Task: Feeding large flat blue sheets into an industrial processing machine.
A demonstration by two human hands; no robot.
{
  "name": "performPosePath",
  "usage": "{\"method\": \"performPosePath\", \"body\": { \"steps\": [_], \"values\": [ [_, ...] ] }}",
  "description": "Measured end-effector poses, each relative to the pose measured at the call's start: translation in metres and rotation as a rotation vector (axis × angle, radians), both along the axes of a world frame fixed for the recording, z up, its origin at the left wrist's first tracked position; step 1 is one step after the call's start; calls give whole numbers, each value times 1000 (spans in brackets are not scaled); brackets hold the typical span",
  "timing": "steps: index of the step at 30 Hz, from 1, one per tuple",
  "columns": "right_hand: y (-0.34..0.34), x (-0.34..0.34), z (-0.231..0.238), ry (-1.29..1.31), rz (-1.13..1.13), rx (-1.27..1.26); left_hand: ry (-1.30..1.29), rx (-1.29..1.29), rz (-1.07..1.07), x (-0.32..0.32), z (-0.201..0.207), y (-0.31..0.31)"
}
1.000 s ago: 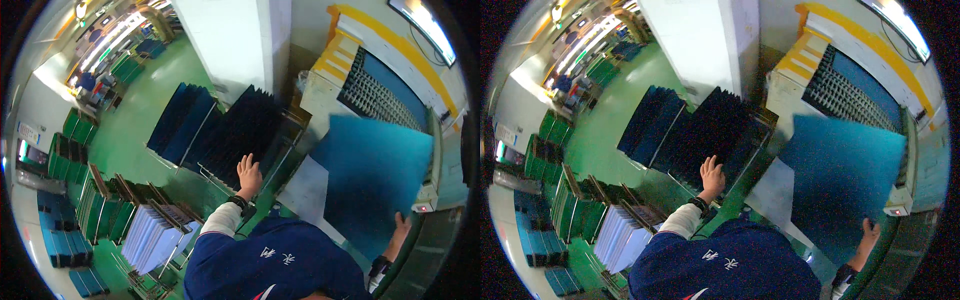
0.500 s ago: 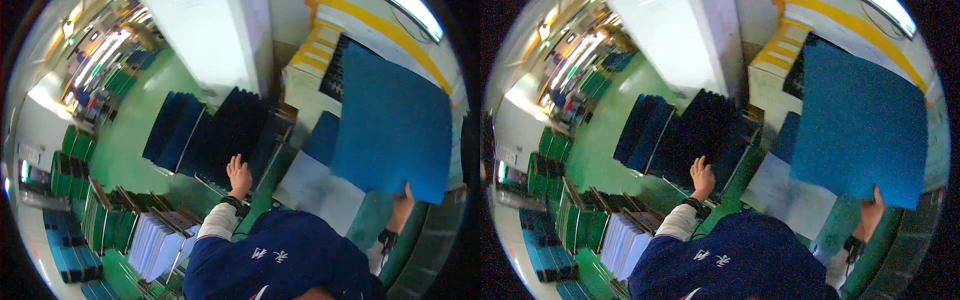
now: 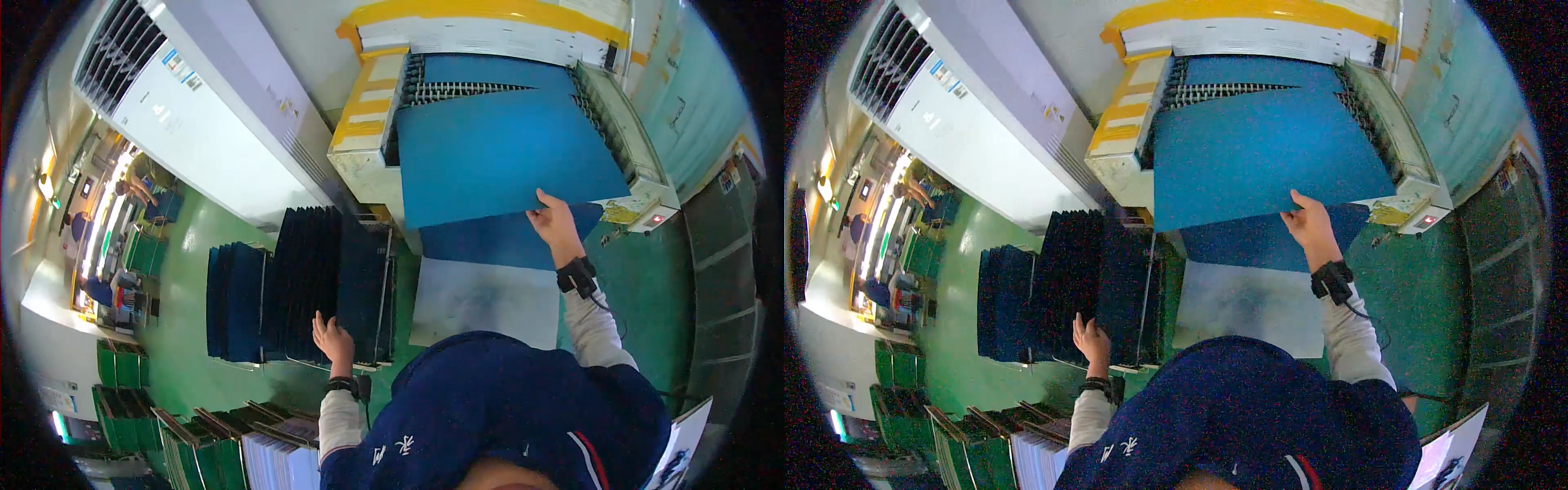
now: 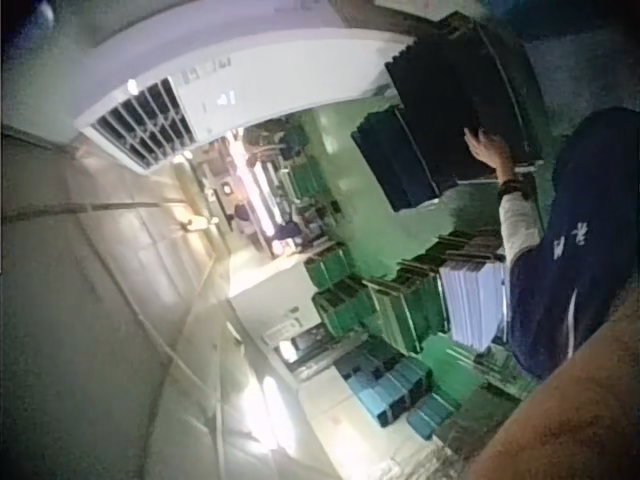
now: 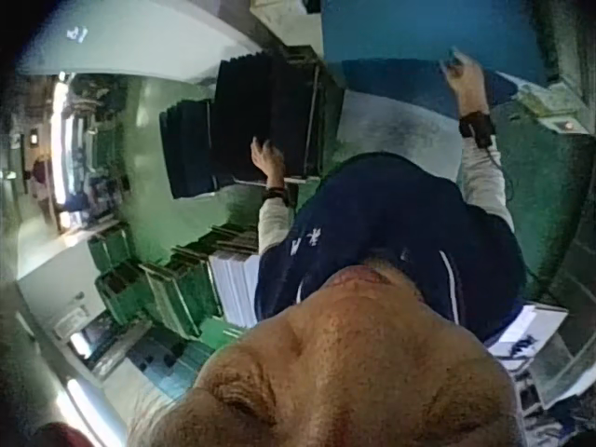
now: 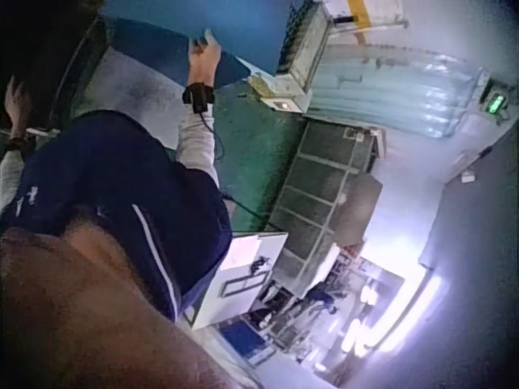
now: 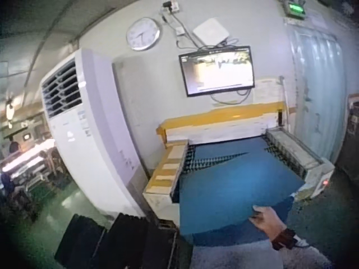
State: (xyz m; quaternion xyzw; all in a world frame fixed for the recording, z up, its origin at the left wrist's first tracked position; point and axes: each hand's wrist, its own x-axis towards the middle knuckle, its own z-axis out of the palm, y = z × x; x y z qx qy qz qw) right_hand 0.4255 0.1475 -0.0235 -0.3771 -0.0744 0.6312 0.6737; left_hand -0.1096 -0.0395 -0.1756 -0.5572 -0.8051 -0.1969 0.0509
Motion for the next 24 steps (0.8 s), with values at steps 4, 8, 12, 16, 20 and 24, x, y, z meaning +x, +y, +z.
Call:
{"method": "performPosePath", "body": {
  "steps": [4,8,12,16,20,24],
  "values": [
    [16,0,-15,64,-20,14,-12,-5,28,10,0,-28],
    [34,14,-36,61,6,14,-1,-66,34,15,-5,-53],
    [38,22,-31,22,84,-76,9,-215,89,30,0,-56],
    [41,24,-32,-35,211,-107,-2,-277,136,34,3,-51],
    [44,23,-36,-56,263,-104,-21,-295,144,41,1,-49],
    [54,27,-44,-5,206,-37,-69,-241,101,42,-5,-45]
  ]
}}
